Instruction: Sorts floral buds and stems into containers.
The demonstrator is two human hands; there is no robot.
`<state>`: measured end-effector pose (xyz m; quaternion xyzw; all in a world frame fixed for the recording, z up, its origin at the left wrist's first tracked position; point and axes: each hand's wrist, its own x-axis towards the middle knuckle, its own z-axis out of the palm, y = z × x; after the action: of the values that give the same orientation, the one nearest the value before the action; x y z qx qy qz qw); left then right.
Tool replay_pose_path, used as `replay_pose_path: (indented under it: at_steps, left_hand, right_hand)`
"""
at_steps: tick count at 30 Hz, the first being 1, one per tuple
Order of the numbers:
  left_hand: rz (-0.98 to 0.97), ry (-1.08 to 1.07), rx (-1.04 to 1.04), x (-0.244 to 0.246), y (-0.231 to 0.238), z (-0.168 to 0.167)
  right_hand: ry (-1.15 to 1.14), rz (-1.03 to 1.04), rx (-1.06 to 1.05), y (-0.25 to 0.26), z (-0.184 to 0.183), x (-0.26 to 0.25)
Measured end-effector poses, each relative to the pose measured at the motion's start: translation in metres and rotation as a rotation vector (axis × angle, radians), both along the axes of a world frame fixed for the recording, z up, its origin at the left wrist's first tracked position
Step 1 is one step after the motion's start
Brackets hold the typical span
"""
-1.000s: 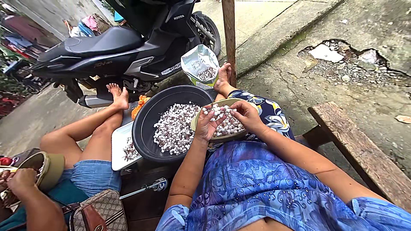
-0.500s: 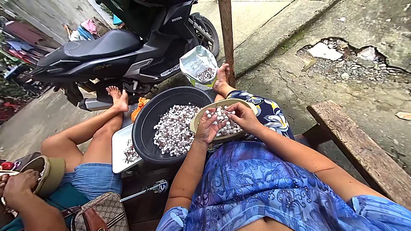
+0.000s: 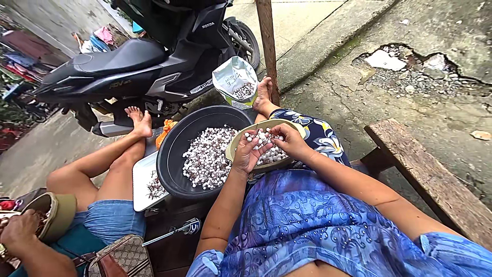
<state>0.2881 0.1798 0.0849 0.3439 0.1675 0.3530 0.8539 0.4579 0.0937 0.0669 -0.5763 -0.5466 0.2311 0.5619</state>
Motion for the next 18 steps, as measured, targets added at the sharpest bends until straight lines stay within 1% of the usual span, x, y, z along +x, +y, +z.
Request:
replay_pose_path:
  at_steps: [11, 18]
  left_hand:
    - [0.047, 0.010, 0.012, 0.001, 0.002, -0.001]
    - [0.095, -0.012, -0.037, 0.001, 0.005, -0.004]
  right_hand:
    - [-0.002, 0.021, 0.007, 0.001, -0.002, 0.002]
    - [0.021, -0.003, -0.043, 0.000, -0.011, 0.004]
